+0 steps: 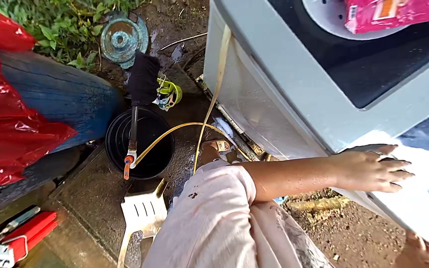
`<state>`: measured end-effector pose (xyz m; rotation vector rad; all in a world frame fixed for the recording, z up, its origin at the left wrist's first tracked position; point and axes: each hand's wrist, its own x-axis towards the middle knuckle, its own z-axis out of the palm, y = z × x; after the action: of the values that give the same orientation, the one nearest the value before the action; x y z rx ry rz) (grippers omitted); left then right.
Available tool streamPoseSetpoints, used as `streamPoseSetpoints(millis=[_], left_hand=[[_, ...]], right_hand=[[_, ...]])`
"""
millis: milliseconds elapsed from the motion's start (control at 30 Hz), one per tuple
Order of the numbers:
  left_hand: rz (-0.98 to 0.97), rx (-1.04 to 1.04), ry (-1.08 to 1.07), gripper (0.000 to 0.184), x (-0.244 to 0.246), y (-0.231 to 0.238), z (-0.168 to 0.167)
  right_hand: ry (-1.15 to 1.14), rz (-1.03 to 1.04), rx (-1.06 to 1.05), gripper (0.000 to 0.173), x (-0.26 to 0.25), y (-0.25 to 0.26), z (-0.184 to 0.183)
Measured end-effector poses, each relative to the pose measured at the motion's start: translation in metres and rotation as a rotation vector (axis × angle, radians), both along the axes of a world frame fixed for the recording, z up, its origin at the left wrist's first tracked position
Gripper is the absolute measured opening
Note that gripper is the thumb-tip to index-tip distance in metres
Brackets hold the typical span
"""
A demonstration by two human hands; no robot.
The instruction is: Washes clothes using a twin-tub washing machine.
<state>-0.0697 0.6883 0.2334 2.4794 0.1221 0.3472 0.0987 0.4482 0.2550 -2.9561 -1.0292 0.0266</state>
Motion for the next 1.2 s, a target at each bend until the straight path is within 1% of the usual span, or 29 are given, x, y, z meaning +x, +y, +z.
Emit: streamPoseSetpoints(millis=[33, 133, 167, 267, 367, 467, 600, 667, 867, 1033, 1200], left_hand=[[-0.005, -0.011, 0.009, 0.040, -0.001, 0.001, 0.000], [-0.006, -0.007, 0.017, 0.040, -0.008, 0.002, 0.004], [-0.005, 0.012, 0.018, 0.040, -0.009, 0.002, 0.006], [-0.009, 0.078, -0.007, 0.041, -0.007, 0.002, 0.003], [0.007, 0.173, -0.004, 0.043, -0.004, -0.001, -0.002], [0.009, 0.227, -0.004, 0.040, -0.003, 0.000, -0.001], [-0.063, 0.323, 0.076, 0.054, -0.004, 0.002, -0.001], [-0.059, 0.359, 0.078, 0.052, -0.003, 0.002, -0.003], [-0.061, 0.417, 0.089, 0.053, -0.003, 0.004, -0.007], [-0.052, 0.454, 0.101, 0.051, -0.005, 0.004, -0.008], [-0.063, 0.500, 0.094, 0.054, -0.006, 0.006, -0.006]], right_hand=[[0.025, -0.001, 0.030, 0.064, 0.000, 0.000, -0.002], [0.205, -0.060, 0.109, 0.064, -0.016, 0.010, 0.012], [0.215, -0.049, 0.116, 0.064, -0.017, 0.010, 0.014], [0.175, -0.020, 0.153, 0.059, -0.014, 0.008, 0.014], [0.201, -0.073, 0.172, 0.059, -0.011, 0.008, 0.015], [0.216, -0.056, 0.175, 0.060, 0.000, 0.000, 0.010], [0.262, -0.087, 0.148, 0.061, 0.003, -0.004, 0.008], [0.271, -0.116, 0.148, 0.062, 0.003, -0.004, 0.006], [0.256, -0.115, 0.254, 0.063, 0.004, -0.008, -0.006], [0.229, -0.129, 0.282, 0.060, 0.003, -0.007, -0.012], [0.220, -0.148, 0.347, 0.058, 0.001, -0.007, -0.020]])
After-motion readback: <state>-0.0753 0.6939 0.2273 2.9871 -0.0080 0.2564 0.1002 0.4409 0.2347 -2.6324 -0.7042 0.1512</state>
